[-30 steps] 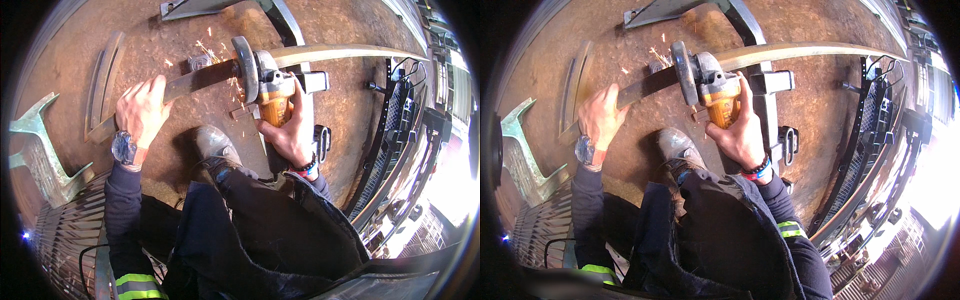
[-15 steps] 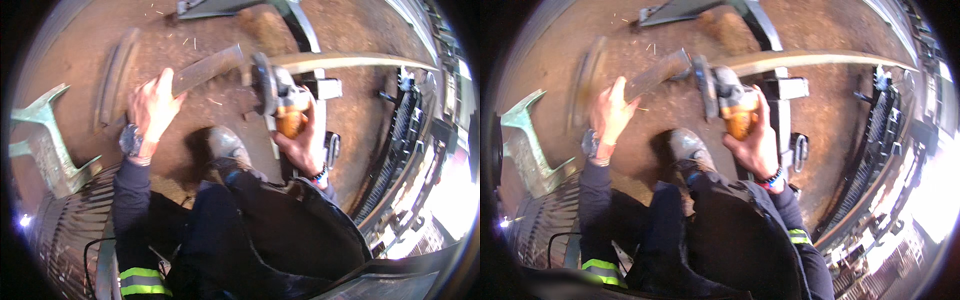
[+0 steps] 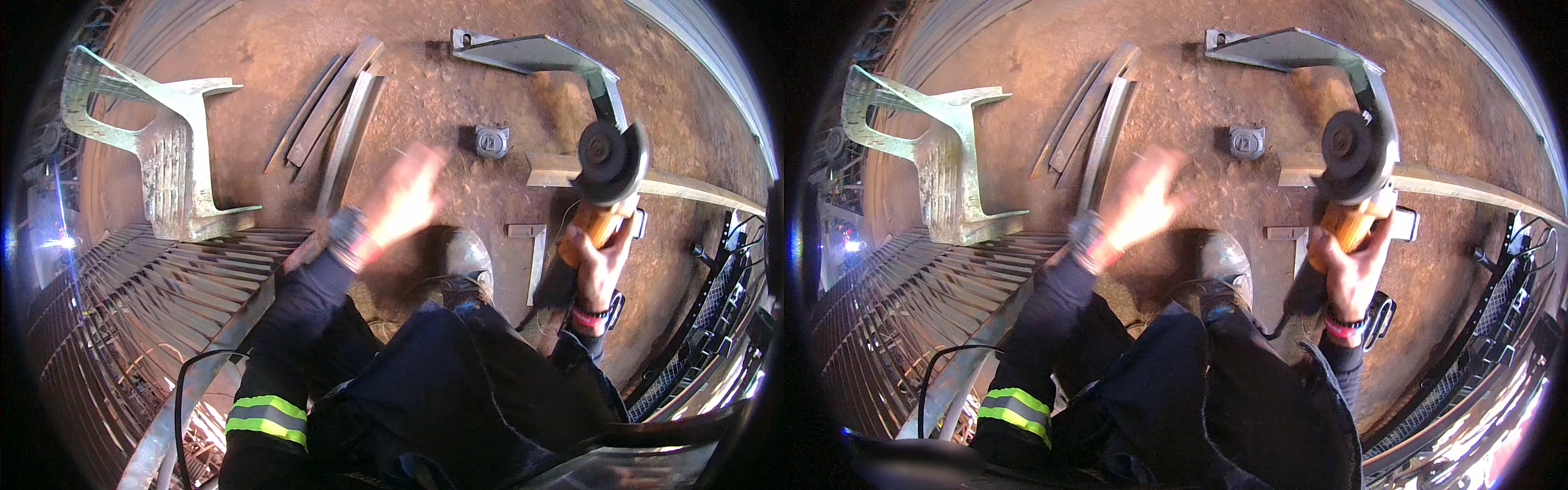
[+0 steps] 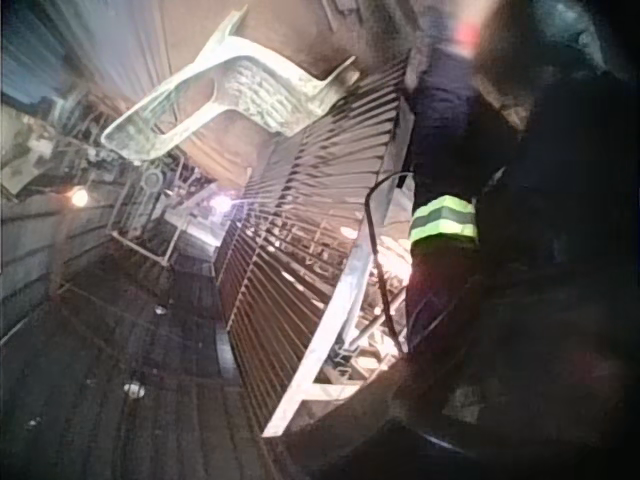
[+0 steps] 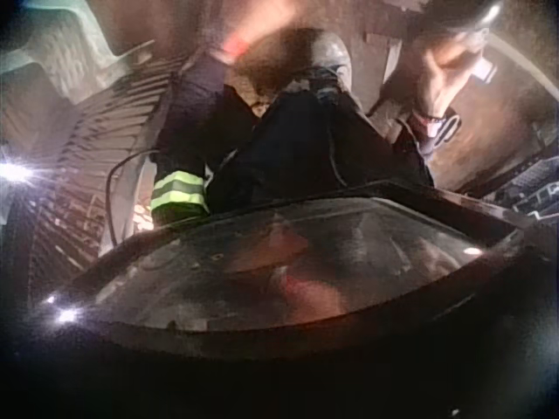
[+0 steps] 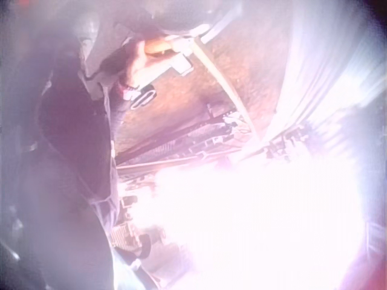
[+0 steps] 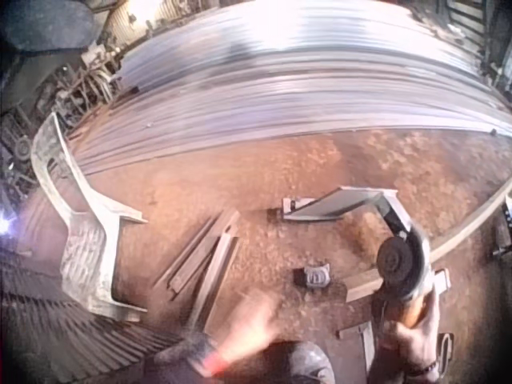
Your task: The person uses an angle grinder to cut a curved metal bar into smaller segments. They measure the metal bar with a tape measure and mark it with a piece of tape before making the cuts. The person is sitting on the floor during the process.
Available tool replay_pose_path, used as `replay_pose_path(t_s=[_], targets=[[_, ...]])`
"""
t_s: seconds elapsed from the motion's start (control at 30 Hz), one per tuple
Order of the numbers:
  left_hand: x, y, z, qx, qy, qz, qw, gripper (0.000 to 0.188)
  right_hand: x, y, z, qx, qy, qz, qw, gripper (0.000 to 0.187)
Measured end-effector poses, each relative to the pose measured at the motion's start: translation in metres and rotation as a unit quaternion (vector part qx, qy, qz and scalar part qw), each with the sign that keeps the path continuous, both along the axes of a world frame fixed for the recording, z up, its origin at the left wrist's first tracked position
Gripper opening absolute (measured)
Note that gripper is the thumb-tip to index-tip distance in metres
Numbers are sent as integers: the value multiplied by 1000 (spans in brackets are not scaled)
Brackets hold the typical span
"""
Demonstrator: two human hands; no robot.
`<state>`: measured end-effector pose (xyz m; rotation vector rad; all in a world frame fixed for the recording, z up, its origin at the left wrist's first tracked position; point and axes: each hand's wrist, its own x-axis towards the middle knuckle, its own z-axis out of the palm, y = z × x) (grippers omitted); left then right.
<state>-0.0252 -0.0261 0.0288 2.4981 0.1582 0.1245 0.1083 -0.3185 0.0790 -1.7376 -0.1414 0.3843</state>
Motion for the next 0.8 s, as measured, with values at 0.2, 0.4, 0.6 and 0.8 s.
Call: replay_pose_path(t_s=[0.2, 0.4, 0.6, 0.8], targets=[[19, -88, 2, -147, -114, -174, 967, 74, 28, 60, 3, 138, 29, -16, 990, 72], [26, -66, -12, -39, -252, -50, 966, 69, 48, 117, 12, 223, -79, 36, 971, 71], [29, -2, 78, 7, 82, -14, 997, 44, 63, 162, 44, 295, -32, 77, 952, 87], [-6, 6, 103, -409, 36, 70, 909, 87, 6, 209, -25, 428, 63, 147, 889, 87]])
